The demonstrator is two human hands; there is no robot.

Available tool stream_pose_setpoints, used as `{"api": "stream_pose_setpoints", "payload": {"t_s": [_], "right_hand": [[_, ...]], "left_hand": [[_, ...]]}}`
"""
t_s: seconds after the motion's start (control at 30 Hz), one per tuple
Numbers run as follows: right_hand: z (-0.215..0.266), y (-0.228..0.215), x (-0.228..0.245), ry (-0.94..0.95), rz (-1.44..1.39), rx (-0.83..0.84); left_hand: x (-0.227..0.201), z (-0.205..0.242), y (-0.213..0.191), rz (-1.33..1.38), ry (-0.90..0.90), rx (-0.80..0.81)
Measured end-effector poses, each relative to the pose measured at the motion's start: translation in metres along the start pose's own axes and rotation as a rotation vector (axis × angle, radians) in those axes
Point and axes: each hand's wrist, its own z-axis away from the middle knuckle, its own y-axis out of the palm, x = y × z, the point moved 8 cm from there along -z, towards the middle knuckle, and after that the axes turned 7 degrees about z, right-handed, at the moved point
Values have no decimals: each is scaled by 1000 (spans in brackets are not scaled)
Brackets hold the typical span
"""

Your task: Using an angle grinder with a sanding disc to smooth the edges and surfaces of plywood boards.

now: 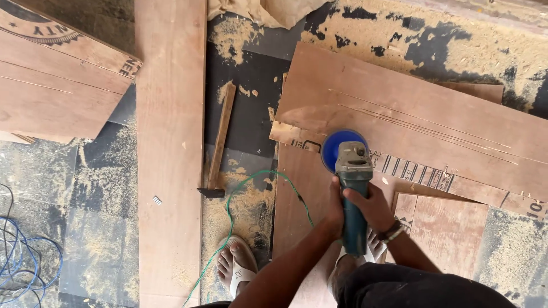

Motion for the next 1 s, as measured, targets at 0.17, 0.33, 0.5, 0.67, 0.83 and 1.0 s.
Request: {"api": "stream_pose_setpoints", "payload": {"t_s": [0.17,0.33,0.5,0.67,0.83,1.0], "right_hand": [[5,7,12,3,143,-90],[1,5,16,45,263,-115],[-4,20,49,33,373,-46],[6,3,45,19,260,-73],[2,2,36,-5,233,-75],[-20,36,76,-45,411,-16]], "left_hand": [[6,-6,-25,-55,-78,-85],[10,-10,-29,-38,-97,-40],[-1,0,-24,36,-156,-69],[13,-13,-20,21,-145,-52],[14,-15,-27,1,-143,-70],[-28,-3,-30,78,-65,-104]]}}
